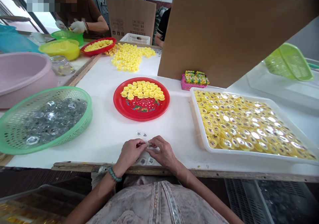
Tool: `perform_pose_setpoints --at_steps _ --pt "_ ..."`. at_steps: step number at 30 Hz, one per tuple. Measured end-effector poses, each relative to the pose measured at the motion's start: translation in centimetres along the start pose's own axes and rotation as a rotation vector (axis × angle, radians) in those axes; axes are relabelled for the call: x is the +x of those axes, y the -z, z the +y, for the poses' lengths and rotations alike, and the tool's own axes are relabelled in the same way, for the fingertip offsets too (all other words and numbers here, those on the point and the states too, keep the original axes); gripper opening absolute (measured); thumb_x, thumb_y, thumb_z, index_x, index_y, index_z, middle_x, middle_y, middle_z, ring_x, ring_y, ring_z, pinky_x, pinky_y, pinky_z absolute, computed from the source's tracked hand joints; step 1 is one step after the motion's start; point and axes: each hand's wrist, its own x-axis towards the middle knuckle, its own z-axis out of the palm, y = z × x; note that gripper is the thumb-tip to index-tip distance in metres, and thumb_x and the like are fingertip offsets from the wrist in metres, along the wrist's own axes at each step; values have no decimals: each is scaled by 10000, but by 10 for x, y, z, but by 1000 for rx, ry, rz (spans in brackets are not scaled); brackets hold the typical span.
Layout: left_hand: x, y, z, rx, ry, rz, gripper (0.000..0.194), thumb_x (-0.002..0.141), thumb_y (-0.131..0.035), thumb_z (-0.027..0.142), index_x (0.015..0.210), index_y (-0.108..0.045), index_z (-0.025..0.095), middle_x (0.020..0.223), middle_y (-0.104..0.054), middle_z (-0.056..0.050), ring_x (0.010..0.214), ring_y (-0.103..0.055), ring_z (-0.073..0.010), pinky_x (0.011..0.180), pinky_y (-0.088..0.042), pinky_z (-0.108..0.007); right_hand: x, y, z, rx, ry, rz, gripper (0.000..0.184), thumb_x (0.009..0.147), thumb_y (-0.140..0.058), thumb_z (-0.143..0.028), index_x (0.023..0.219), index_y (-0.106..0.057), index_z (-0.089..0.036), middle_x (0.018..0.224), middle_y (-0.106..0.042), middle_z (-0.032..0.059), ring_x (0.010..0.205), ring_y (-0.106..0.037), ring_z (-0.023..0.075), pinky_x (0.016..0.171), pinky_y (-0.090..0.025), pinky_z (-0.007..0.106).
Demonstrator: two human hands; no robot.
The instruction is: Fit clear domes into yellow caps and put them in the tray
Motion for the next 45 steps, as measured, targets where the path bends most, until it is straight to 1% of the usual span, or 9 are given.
perform_pose_setpoints --at_steps 5,10,17,21,27,31,35,41,45 --pt "-3 10 12 263 -11 85 296 813 -493 401 699 -693 215 616 -645 -17 573 -545 -171 537 -354 -262 2 10 -5 41 -16 86 255 722 -684 -192 959 -594 -208 854 -564 28 687 -566 129 656 -499 262" --pt "-3 5 32 -102 -175 30 235 796 -557 369 881 -713 215 861 -692 -38 788 -599 -194 721 -441 -271 2 22 -16 39 50 170 251 753 -641 -169 989 -584 -230 868 -566 32 726 -567 144 680 -503 286" --pt "0 -12 37 -356 -115 14 178 746 -639 342 773 -696 175 720 -662 -22 680 -556 -163 634 -432 -247 4 32 -20 58 28 273 297 768 -647 -199 1056 -594 -246 874 -569 37 715 -563 147 662 -500 294" --pt "1 -10 37 -446 -106 -15 147 738 -651 308 746 -676 163 699 -634 -15 674 -531 -146 626 -415 -236 5 35 -21 264 -92 248 253 733 -702 -274 976 -647 -231 793 -594 14 679 -565 134 648 -492 276" --pt "-1 -10 44 -763 -16 -39 160 711 -702 288 779 -646 154 648 -598 7 595 -499 -101 546 -373 -202 9 40 -35 784 -408 151 163 732 -690 -339 757 -659 -181 630 -607 -12 590 -543 117 585 -453 246" --pt "-1 -16 45 -882 6 -41 173 703 -717 285 788 -639 157 691 -612 -2 609 -512 -104 557 -380 -209 12 41 -43 897 -369 176 186 735 -684 -358 697 -629 -184 630 -587 -14 625 -554 129 642 -463 267" --pt "-1 -19 42 -766 -38 -61 154 714 -709 290 764 -661 152 701 -617 -12 623 -506 -112 581 -391 -220 14 48 -42 874 -278 164 184 787 -634 -366 782 -607 -184 745 -585 8 727 -561 142 703 -465 280" --pt "0 -1 48 -447 -230 -8 215 737 -686 290 930 -671 196 841 -656 -28 707 -546 -143 643 -445 -244 19 71 -42 394 -109 40 129 863 -549 -267 790 -591 -170 717 -567 0 663 -489 105 653 -408 225" --pt "0 6 60 -308 -315 21 116 747 -674 290 804 -680 189 749 -659 -17 682 -563 -145 653 -456 -245 23 75 -42 389 -96 29 96 866 -546 -252 823 -592 -179 747 -584 -1 694 -515 108 669 -420 223"
